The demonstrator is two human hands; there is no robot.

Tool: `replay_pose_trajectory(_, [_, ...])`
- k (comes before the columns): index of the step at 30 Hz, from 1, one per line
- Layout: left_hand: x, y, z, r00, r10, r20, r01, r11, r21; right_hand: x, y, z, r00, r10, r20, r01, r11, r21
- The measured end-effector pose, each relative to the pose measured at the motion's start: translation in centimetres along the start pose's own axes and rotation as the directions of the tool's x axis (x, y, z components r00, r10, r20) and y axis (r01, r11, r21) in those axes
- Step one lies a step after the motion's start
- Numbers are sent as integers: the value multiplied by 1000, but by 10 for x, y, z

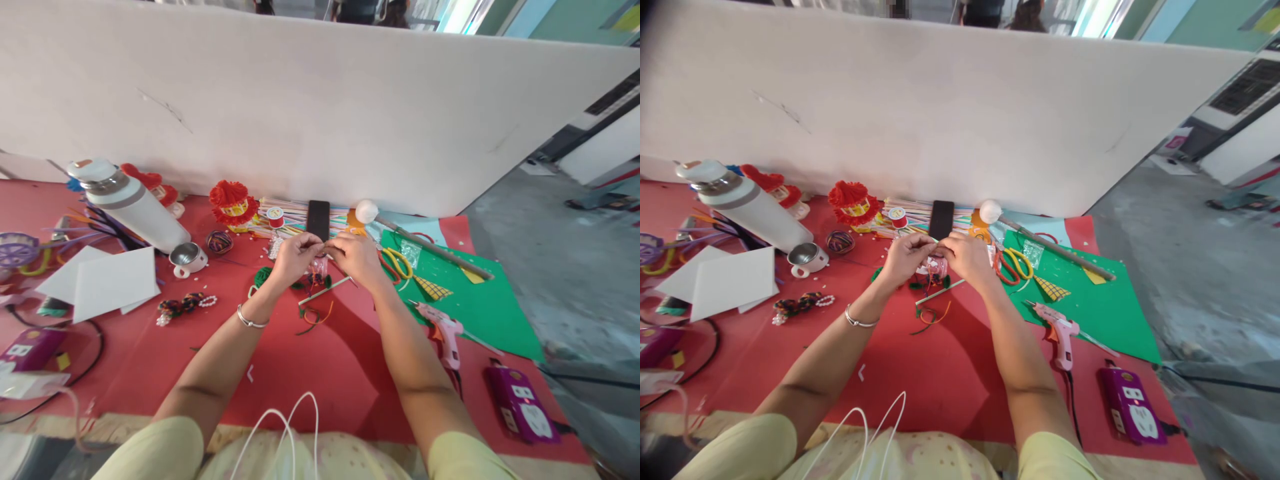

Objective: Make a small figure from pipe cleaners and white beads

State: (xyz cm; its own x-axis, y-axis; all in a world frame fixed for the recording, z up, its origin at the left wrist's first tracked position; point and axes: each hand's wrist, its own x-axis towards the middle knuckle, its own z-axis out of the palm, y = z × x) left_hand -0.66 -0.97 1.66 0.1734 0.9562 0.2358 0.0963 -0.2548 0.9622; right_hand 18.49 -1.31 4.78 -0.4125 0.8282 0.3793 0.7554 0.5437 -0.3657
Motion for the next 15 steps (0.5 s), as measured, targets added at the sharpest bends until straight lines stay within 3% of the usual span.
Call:
replay_pose_trajectory(8, [2, 1, -3, 994, 93, -52, -98, 991, -93, 2, 5, 0, 999, -26, -19, 31, 920, 391])
replay_pose_trajectory(15, [2, 5, -3, 989, 98, -111, -111, 986, -121, 2, 5, -2, 996, 81, 39, -88, 814, 574])
